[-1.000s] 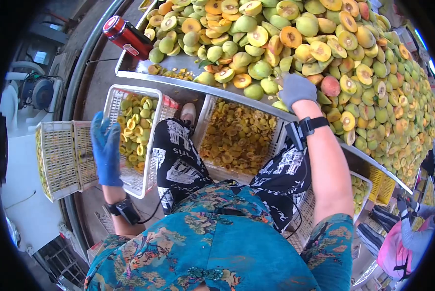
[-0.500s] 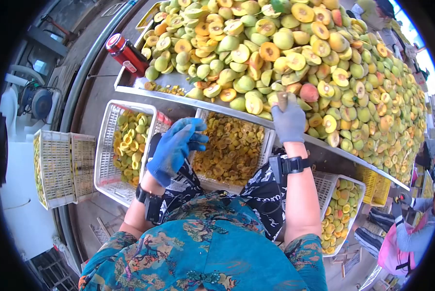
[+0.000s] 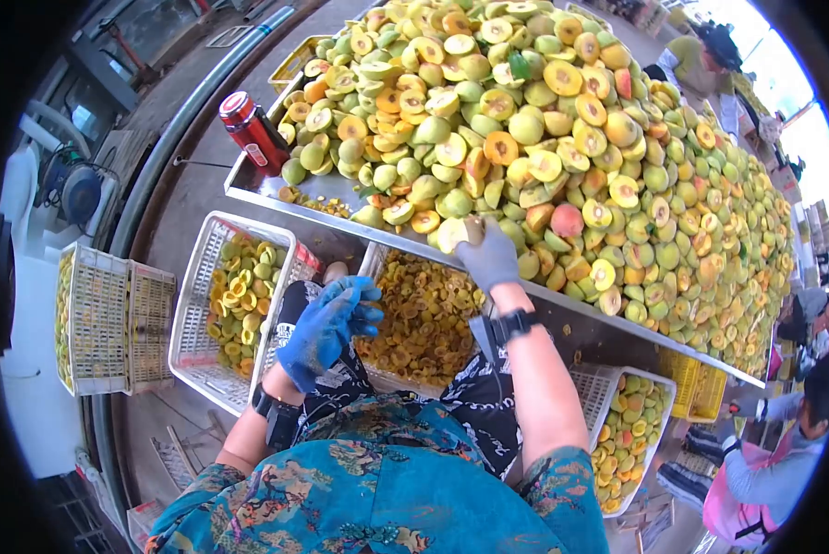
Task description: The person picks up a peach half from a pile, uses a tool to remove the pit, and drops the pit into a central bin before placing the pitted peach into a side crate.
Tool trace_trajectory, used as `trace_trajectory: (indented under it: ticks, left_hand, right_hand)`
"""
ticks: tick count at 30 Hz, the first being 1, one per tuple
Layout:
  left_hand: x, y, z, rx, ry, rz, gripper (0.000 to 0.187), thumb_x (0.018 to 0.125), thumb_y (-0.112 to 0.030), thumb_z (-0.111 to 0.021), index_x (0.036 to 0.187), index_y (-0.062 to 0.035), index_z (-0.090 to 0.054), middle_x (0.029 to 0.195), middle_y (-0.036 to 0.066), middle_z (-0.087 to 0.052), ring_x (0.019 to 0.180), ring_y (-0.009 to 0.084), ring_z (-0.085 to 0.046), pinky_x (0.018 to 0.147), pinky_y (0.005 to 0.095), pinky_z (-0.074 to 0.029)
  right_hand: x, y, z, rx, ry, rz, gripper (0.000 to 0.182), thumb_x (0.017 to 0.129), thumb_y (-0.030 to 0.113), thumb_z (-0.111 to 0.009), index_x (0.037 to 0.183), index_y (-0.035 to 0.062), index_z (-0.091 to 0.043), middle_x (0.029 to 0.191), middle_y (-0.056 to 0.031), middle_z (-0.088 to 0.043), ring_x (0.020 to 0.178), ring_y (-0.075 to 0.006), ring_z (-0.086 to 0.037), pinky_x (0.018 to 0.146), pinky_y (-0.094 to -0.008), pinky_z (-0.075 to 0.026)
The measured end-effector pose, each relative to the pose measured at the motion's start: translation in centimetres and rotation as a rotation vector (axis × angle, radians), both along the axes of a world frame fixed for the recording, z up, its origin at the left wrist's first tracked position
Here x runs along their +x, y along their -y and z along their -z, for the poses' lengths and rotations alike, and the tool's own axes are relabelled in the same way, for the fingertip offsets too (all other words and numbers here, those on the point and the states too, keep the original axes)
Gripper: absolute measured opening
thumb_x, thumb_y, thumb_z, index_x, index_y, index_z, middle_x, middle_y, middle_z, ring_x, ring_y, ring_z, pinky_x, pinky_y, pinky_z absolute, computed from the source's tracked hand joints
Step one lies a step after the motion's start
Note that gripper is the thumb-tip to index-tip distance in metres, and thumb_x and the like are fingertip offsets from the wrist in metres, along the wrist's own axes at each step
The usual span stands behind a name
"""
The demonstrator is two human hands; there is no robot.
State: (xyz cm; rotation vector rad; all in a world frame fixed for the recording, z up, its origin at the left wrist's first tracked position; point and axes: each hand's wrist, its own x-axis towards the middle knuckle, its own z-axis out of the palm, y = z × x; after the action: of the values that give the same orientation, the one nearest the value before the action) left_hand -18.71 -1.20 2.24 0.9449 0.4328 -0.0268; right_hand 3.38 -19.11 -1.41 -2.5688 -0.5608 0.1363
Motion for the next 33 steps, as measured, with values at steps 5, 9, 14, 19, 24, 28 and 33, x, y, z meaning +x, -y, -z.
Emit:
trace_trajectory:
  ticks: [5,9,14,19,24,28,33]
  left_hand:
    - [2.8,1.8,1.1,0.405,0.241,-0.084,0.065,0.101,-0.053,-0.033,0.146,-0.0054,-0.032,0.140,0.012,-0.047,0.127,0.0253,-0.048,0.105,0.0366,-0.037]
    - [3.6,2.4,1.6,0.469,0.345,-0.140,0.069,0.100,-0.059,-0.028,0.139,-0.0033,-0.038,0.130,0.013,-0.052,0.116,0.0212,-0.054,0.101,0.0334,-0.043]
    - [3.1,1.6,0.2,0.431,0.358,-0.318,0.058,0.101,-0.052,-0.034,0.133,-0.0045,-0.043,0.119,0.012,-0.057,0.101,0.0214,-0.061,0.092,0.0344,-0.051]
    - [1.7,2.4,-2.2,0.226,0.448,-0.282,0.055,0.100,-0.048,-0.042,0.133,-0.0038,-0.043,0.119,0.015,-0.057,0.103,0.0236,-0.060,0.091,0.0373,-0.051]
    - [0.8,2.3,-2.5,0.448,0.449,-0.284,0.053,0.101,-0.046,-0.042,0.130,-0.0024,-0.045,0.120,0.015,-0.057,0.103,0.0235,-0.060,0.093,0.0370,-0.048]
    - [0.5,2.6,-2.1,0.422,0.532,-0.308,0.046,0.101,-0.040,-0.046,0.126,-0.0018,-0.052,0.123,0.011,-0.054,0.111,0.0202,-0.055,0.098,0.0338,-0.043]
    - [0.2,3.1,-2.6,0.588,0.428,-0.334,0.051,0.103,-0.045,-0.035,0.125,-0.0019,-0.049,0.118,0.014,-0.057,0.103,0.0217,-0.058,0.095,0.0357,-0.046]
  right_hand:
    - [-7.5,-0.8,-6.3,0.751,-0.863,0.066,0.042,0.083,0.029,-0.070,0.108,-0.0014,-0.054,0.057,-0.0065,-0.057,0.038,-0.0121,-0.051,0.033,-0.0223,-0.034]
    - [-12.8,-2.4,-7.9,0.828,-0.918,0.037,0.043,0.085,0.032,-0.070,0.110,0.0004,-0.053,0.063,-0.0065,-0.059,0.046,-0.0128,-0.057,0.039,-0.0226,-0.041]
    - [-14.5,-2.0,-8.9,0.654,-0.764,-0.020,0.041,0.088,0.034,-0.067,0.110,0.0009,-0.055,0.073,-0.0118,-0.064,0.061,-0.0218,-0.066,0.052,-0.0315,-0.051]
    - [-16.0,-2.1,-8.8,0.472,-0.442,-0.276,0.038,0.088,0.029,-0.065,0.109,-0.0009,-0.055,0.082,-0.0263,-0.064,0.083,-0.0455,-0.064,0.068,-0.0482,-0.050]
    - [-17.3,-3.1,-9.5,0.459,-0.280,-0.243,0.032,0.085,0.023,-0.064,0.106,0.0002,-0.055,0.082,-0.0271,-0.064,0.081,-0.0470,-0.063,0.068,-0.0510,-0.050]
    - [-17.5,-3.1,-9.5,0.468,-0.310,-0.264,0.030,0.083,0.012,-0.060,0.108,-0.0050,-0.054,0.082,-0.0284,-0.064,0.083,-0.0472,-0.063,0.070,-0.0489,-0.050]
    - [-17.3,-2.7,-8.9,0.373,-0.321,-0.307,0.031,0.080,0.010,-0.061,0.107,-0.0039,-0.055,0.080,-0.0283,-0.063,0.079,-0.0485,-0.062,0.067,-0.0499,-0.050]
